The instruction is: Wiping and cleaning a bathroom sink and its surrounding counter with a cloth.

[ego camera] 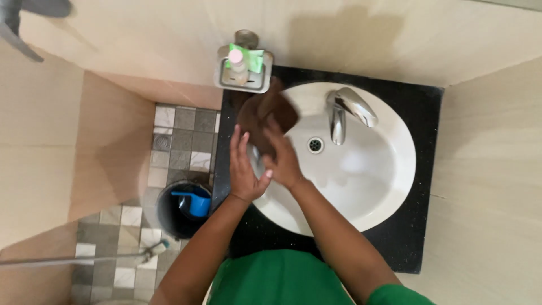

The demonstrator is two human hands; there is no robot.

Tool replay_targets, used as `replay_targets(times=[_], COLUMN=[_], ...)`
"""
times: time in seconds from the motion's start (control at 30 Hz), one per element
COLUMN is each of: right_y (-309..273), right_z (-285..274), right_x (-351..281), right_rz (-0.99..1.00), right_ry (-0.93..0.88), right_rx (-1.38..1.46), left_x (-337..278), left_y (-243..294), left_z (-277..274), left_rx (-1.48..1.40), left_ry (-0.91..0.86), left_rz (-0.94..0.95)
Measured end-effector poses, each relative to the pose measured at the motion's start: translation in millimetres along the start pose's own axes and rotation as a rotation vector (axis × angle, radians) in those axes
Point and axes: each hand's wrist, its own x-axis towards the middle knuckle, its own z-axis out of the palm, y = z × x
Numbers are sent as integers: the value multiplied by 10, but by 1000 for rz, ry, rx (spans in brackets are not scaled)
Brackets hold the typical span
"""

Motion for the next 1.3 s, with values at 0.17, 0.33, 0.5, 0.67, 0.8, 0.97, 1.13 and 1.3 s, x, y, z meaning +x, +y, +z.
replay_targets(times=[0.17, 0.33, 0.5, 0.67, 0.8, 0.97, 1.13, 1.3], right_y=[535, 549, 790, 1246, 970, 1609, 400, -442], right_z=[-128, -882, -1152, -565, -568, -377, -764, -1175], right_x=[-828, -976, -789, -719, -553, -944, -1053, -1120], right_rz=[265, 507, 180, 182, 413, 731, 859, 599], right_ry=[-182, -340, 18, 64, -202, -451, -644, -659], right_rx=[372, 27, -431, -481, -491, -191, 159, 529], left_x=[-92, -2, 151, 63, -66, -169, 304, 445], left_y=[84, 394, 331, -307, -424, -442, 899, 1568], left_z=[49, 324, 1106, 1654, 1696, 1756, 393, -388], left_rx=[291, 209, 418, 542, 715, 793, 734, 538], left_ry=[-118, -646, -620, -763, -1075, -1152, -1380, -1545], left_rz=[109, 385, 459, 405, 180, -53, -52, -63])
